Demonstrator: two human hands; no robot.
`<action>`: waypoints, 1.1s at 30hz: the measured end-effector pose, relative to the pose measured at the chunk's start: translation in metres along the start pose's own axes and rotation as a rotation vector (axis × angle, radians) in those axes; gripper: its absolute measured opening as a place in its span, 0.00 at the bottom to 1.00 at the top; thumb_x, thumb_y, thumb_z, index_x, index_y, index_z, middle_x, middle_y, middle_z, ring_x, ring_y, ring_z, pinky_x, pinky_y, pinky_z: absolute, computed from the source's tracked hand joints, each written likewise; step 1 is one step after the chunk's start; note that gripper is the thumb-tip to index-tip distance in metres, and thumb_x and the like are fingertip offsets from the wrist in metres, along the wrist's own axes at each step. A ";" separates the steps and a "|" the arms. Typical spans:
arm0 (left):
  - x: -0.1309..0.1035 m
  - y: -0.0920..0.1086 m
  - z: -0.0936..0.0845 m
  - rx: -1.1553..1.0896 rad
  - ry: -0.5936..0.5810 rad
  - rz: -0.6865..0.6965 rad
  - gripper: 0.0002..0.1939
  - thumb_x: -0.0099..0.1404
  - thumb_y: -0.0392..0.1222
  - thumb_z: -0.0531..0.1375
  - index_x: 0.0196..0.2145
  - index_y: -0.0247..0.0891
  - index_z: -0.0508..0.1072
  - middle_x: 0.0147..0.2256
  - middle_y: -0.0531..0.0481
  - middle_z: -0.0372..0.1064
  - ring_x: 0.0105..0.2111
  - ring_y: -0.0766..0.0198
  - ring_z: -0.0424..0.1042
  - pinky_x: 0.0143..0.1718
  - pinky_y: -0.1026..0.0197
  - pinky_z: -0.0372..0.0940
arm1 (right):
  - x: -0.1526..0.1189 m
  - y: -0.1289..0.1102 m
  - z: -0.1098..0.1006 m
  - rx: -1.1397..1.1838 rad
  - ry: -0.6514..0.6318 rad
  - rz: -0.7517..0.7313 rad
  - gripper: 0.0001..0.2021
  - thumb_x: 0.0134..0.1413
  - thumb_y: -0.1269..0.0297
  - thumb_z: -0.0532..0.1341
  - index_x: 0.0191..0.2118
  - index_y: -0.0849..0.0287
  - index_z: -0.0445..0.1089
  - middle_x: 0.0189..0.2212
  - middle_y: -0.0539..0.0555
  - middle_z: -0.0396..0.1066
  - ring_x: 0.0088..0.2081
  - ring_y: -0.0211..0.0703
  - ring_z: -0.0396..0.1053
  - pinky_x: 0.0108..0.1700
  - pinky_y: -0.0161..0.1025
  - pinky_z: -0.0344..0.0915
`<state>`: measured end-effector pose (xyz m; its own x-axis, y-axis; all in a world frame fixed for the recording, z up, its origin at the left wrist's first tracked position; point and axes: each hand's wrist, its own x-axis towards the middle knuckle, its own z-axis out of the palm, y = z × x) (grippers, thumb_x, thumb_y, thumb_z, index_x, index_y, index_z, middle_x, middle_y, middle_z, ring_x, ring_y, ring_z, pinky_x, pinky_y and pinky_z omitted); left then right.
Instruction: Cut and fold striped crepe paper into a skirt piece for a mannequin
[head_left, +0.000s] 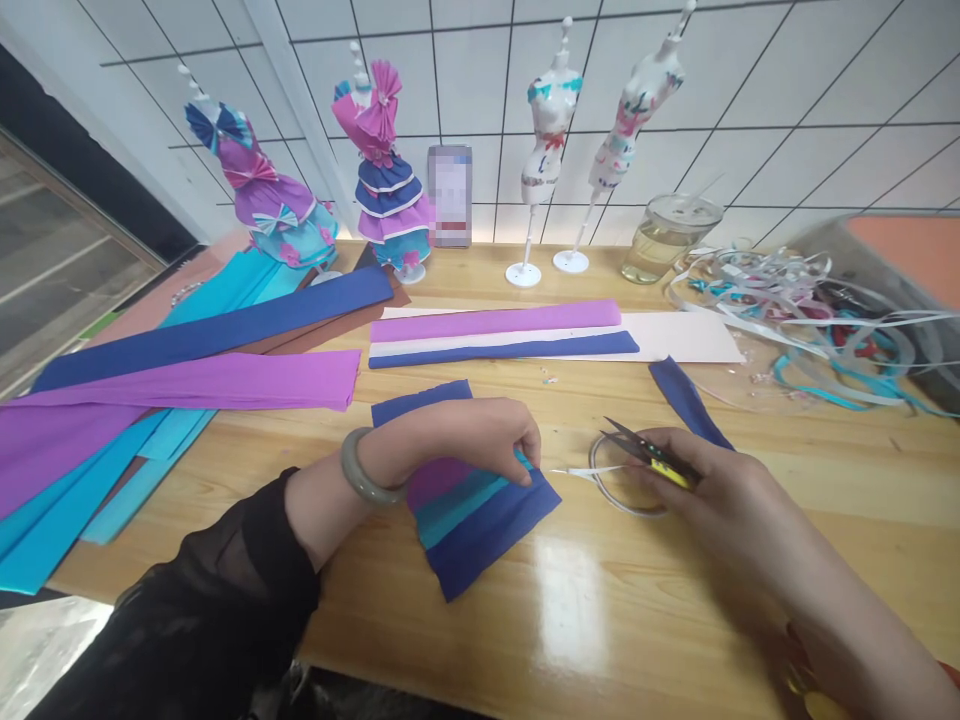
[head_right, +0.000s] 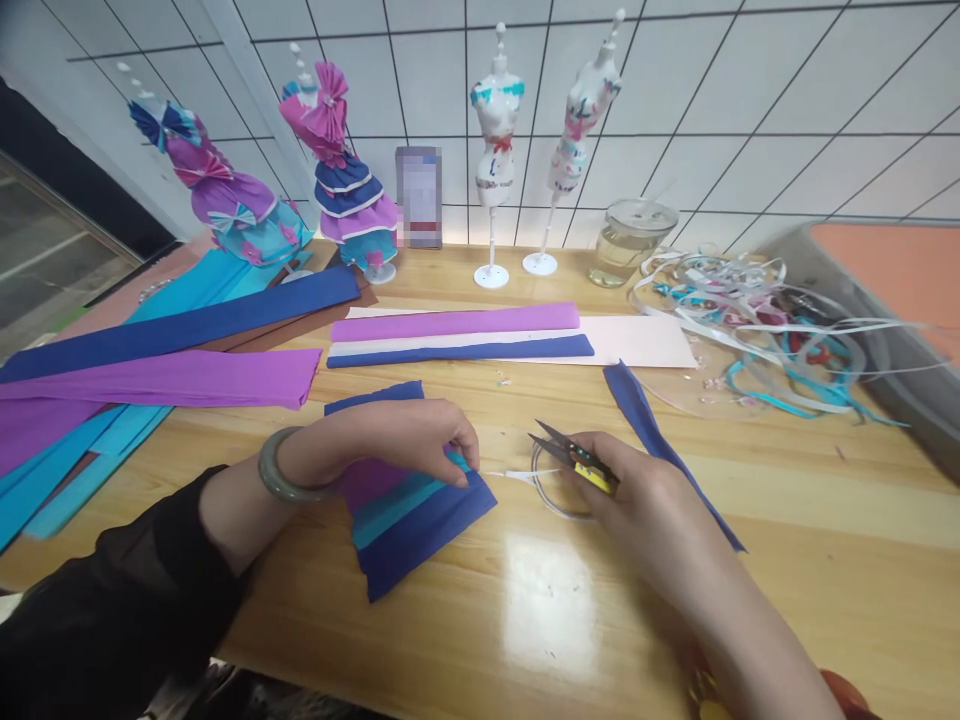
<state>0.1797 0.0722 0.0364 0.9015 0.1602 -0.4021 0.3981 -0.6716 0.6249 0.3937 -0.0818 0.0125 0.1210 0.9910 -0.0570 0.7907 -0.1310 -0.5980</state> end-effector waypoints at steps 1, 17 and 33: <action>0.000 0.001 0.001 -0.015 0.002 -0.011 0.13 0.54 0.41 0.62 0.38 0.35 0.77 0.34 0.50 0.75 0.31 0.67 0.70 0.29 0.68 0.59 | 0.000 0.000 -0.002 -0.012 0.000 0.000 0.16 0.56 0.56 0.56 0.49 0.55 0.68 0.43 0.55 0.74 0.38 0.49 0.73 0.38 0.40 0.67; 0.011 0.009 0.016 -0.500 0.030 -0.049 0.17 0.50 0.49 0.66 0.37 0.38 0.77 0.33 0.55 0.73 0.37 0.65 0.69 0.35 0.67 0.57 | -0.007 -0.011 -0.012 0.206 0.078 -0.007 0.17 0.52 0.48 0.59 0.42 0.54 0.70 0.41 0.54 0.73 0.43 0.48 0.70 0.43 0.39 0.66; 0.012 0.009 0.012 -0.429 -0.144 -0.182 0.20 0.47 0.47 0.68 0.39 0.40 0.75 0.33 0.56 0.72 0.35 0.65 0.69 0.33 0.66 0.61 | -0.013 -0.024 -0.015 0.331 -0.425 0.068 0.17 0.56 0.47 0.55 0.38 0.53 0.73 0.37 0.53 0.75 0.41 0.49 0.71 0.43 0.40 0.68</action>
<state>0.1920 0.0587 0.0292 0.7903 0.1250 -0.5998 0.6083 -0.2780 0.7435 0.3820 -0.0921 0.0393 -0.1425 0.9133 -0.3814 0.5503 -0.2472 -0.7975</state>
